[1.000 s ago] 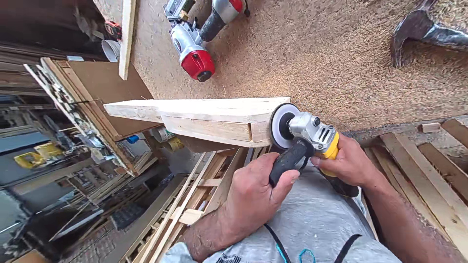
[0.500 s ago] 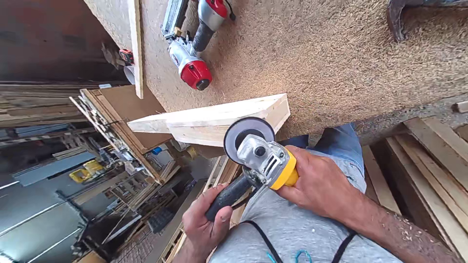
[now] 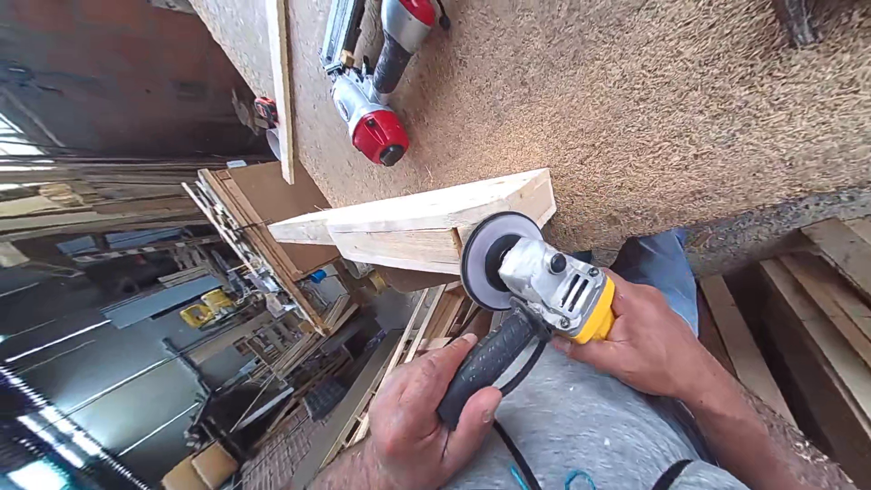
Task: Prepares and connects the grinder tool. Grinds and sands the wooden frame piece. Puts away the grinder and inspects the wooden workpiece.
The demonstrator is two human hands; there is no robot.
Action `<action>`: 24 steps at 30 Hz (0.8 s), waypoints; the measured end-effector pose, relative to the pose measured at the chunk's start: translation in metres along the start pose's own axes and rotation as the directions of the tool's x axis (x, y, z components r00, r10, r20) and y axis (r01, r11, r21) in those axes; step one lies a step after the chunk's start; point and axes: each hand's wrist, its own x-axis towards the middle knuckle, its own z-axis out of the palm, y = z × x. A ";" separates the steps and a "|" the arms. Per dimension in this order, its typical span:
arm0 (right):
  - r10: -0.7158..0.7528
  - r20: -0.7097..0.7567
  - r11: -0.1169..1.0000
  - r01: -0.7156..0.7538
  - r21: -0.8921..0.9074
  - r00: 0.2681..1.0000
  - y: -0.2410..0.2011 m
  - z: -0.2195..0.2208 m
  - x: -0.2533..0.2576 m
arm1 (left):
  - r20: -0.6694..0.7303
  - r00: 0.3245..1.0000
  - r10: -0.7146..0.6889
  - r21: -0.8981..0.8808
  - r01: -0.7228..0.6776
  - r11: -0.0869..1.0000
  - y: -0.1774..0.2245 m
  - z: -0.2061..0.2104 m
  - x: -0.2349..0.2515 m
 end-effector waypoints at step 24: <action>-0.053 -0.083 0.995 0.046 -0.093 0.995 -0.001 0.029 -0.024 | 0.018 0.998 0.061 0.023 -0.062 0.998 -0.018 -0.005 -0.032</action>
